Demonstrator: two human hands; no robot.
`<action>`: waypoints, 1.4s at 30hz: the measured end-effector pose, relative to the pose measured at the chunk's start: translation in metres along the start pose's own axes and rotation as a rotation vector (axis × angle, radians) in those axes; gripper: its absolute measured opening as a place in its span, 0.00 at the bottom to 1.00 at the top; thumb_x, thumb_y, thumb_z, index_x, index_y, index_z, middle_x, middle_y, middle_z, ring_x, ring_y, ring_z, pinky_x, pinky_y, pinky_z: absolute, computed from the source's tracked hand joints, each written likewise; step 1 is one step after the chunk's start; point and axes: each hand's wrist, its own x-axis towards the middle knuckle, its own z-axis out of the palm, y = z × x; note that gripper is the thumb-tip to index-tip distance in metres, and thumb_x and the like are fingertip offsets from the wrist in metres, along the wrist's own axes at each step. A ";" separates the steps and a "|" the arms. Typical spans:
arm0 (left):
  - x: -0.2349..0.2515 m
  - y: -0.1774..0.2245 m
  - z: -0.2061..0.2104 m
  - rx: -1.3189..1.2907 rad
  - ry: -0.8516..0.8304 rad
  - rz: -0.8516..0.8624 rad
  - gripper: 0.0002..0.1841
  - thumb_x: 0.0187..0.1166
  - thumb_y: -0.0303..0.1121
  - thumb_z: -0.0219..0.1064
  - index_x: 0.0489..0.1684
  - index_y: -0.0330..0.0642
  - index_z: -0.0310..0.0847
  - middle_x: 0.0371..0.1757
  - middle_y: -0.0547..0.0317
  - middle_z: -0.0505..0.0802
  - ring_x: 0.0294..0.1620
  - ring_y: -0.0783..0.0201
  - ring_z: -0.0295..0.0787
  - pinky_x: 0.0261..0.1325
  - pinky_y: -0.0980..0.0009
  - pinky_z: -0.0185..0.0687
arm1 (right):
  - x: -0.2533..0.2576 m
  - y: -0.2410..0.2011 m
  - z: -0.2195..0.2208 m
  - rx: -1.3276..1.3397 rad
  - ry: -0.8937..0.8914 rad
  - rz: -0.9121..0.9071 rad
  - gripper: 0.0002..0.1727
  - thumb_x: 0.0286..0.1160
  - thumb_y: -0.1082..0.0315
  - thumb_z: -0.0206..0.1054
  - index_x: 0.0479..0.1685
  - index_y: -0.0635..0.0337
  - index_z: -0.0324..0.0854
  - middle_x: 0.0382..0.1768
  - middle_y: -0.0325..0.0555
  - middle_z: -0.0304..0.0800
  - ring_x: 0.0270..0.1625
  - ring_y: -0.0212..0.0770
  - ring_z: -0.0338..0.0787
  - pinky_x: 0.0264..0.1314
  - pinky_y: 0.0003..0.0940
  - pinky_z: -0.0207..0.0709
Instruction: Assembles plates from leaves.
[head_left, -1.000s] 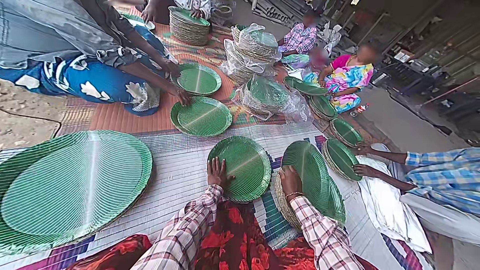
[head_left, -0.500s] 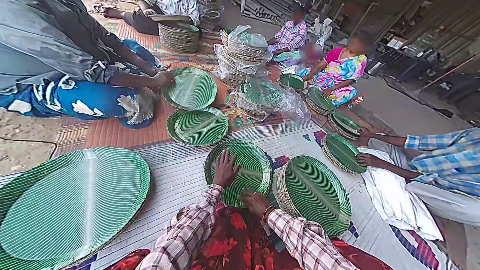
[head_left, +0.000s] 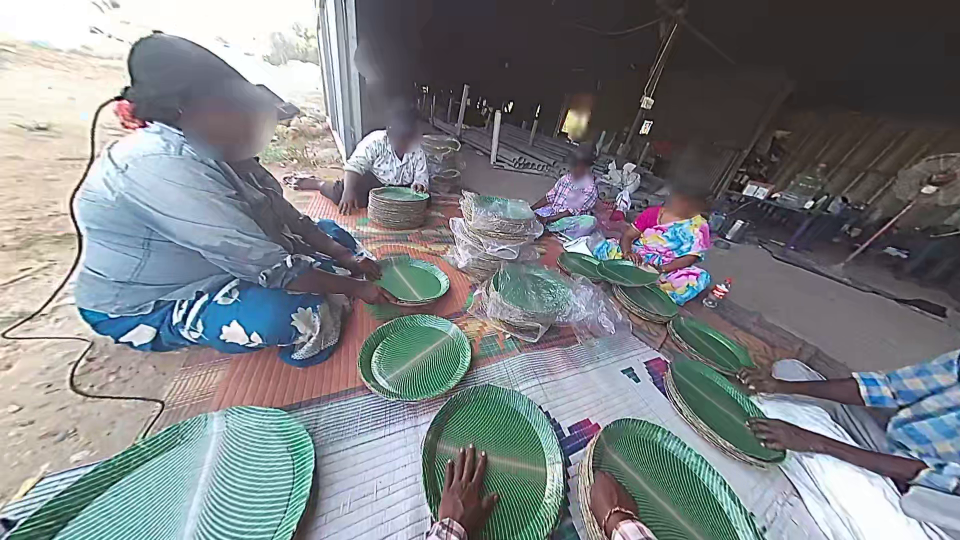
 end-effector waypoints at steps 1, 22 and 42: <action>-0.001 -0.001 0.002 -0.011 0.009 0.004 0.45 0.85 0.66 0.52 0.98 0.51 0.45 0.99 0.45 0.46 0.99 0.42 0.33 0.95 0.39 0.26 | -0.004 -0.002 -0.001 -0.005 0.002 -0.001 0.23 0.85 0.67 0.60 0.74 0.72 0.78 0.76 0.67 0.80 0.77 0.62 0.83 0.75 0.60 0.76; 0.004 0.055 -0.129 -0.509 0.408 0.095 0.30 0.89 0.51 0.58 0.86 0.44 0.72 0.92 0.35 0.64 0.96 0.38 0.49 0.94 0.43 0.44 | -0.063 -0.071 0.018 0.044 0.067 -0.701 0.23 0.94 0.60 0.52 0.74 0.64 0.81 0.71 0.63 0.86 0.74 0.62 0.86 0.79 0.60 0.74; -0.018 0.050 -0.054 -0.074 -0.188 -0.135 0.38 0.77 0.42 0.72 0.88 0.40 0.65 0.88 0.28 0.66 0.86 0.28 0.63 0.78 0.29 0.65 | -0.018 -0.009 -0.005 -0.096 0.020 0.076 0.22 0.82 0.66 0.63 0.71 0.67 0.81 0.72 0.63 0.85 0.77 0.59 0.84 0.74 0.59 0.77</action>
